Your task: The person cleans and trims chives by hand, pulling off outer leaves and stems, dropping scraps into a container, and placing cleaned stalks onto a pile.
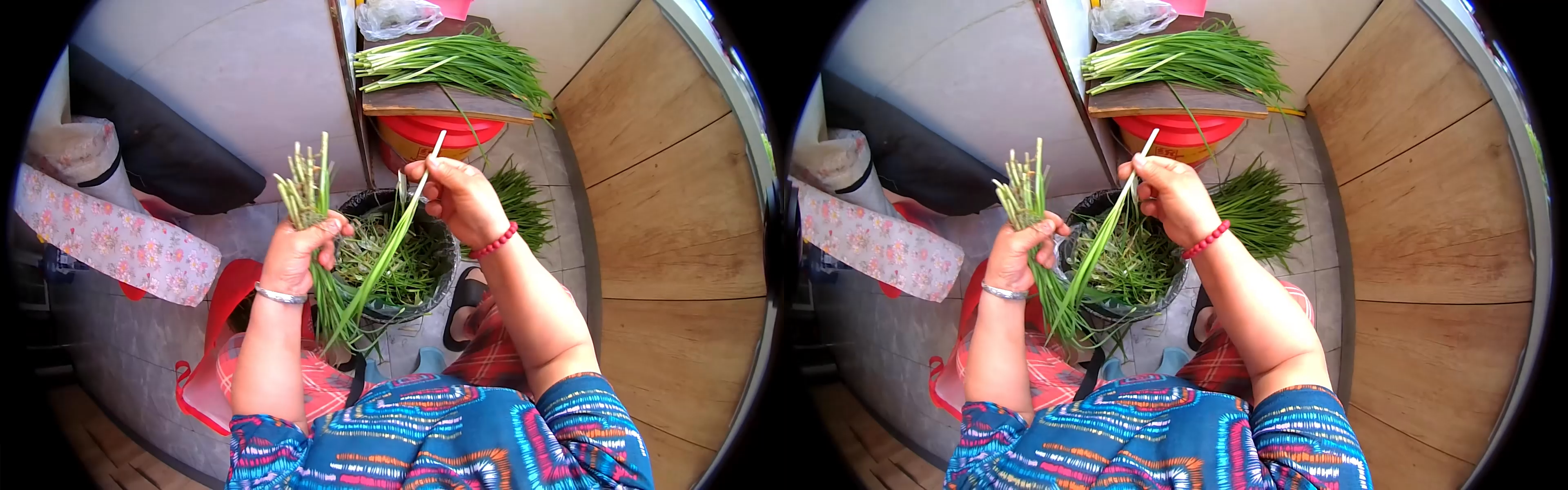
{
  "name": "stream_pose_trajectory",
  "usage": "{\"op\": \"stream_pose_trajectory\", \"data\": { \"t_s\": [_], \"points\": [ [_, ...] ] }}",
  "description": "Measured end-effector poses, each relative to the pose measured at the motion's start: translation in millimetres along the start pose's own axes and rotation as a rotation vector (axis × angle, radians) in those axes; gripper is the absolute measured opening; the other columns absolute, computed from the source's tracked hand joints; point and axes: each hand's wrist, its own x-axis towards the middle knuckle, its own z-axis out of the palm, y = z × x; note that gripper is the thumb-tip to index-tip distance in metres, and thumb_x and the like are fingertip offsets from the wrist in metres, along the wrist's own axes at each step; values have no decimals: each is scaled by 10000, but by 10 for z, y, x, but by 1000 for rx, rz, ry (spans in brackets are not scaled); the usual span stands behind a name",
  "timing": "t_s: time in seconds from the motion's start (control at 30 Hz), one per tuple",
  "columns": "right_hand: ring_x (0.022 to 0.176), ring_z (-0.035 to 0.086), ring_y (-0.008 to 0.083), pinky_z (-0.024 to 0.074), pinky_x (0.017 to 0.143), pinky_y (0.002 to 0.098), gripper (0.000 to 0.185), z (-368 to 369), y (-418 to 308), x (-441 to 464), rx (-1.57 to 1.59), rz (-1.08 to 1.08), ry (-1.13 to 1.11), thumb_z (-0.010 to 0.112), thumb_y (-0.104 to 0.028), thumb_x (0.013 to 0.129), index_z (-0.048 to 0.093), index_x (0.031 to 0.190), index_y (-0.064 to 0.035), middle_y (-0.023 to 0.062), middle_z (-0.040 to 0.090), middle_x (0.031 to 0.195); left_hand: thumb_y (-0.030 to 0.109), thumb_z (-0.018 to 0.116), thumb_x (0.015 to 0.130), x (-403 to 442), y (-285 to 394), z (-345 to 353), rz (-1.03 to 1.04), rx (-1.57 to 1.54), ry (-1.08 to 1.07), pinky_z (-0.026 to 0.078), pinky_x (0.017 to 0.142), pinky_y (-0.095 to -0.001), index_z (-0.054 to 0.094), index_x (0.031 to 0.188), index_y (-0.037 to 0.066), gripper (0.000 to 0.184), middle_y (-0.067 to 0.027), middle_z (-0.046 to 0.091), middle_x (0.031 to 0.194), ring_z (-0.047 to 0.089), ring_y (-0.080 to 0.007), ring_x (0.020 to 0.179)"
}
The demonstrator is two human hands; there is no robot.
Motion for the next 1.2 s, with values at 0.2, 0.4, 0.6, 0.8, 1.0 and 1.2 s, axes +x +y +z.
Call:
{"op": "stream_pose_trajectory", "data": {
  "t_s": [0.2,0.4,0.6,0.8,1.0,1.2],
  "points": [
    [486,384,30,323,426,163,209,-20,-76,0,48,-48,92,520,-251,824,577,760,-61,-48,447,560,121,589,727,-9,90,-124,39,-12,37,349,408,-220,539,829,8,160,-87,562,748,415,-68,428],
    [515,433,35,356,424,175,187,-56,-146,-9,128,-96,140,547,-239,811,558,729,-71,-30,505,613,102,577,723,-8,58,-176,50,-77,32,349,416,-229,526,836,30,143,-64,547,726,410,-73,437],
    [556,463,63,382,478,206,196,-96,-147,-8,196,-61,94,519,-249,824,550,755,-68,3,556,700,109,573,727,-9,44,-120,15,-52,-31,335,425,-226,521,828,36,135,-57,542,716,400,-74,439],
    [542,457,70,365,465,211,184,-172,-164,11,271,-60,110,502,-243,835,541,756,-82,14,560,701,125,580,728,-11,56,-137,17,-78,-31,328,430,-227,519,821,38,141,-54,536,702,392,-74,438],
    [568,452,71,365,473,211,175,-248,-199,15,273,-71,131,522,-243,822,546,760,-82,9,563,711,125,583,726,-21,76,-151,37,-64,-39,327,429,-226,521,810,36,137,-48,536,693,389,-72,438],
    [720,555,181,464,683,351,186,-241,-233,-7,345,-25,15,450,-198,840,542,821,-37,91,579,840,102,590,698,-10,43,-161,16,-146,-82,348,442,-234,520,847,29,181,-71,531,715,406,-85,456]
  ]
}}
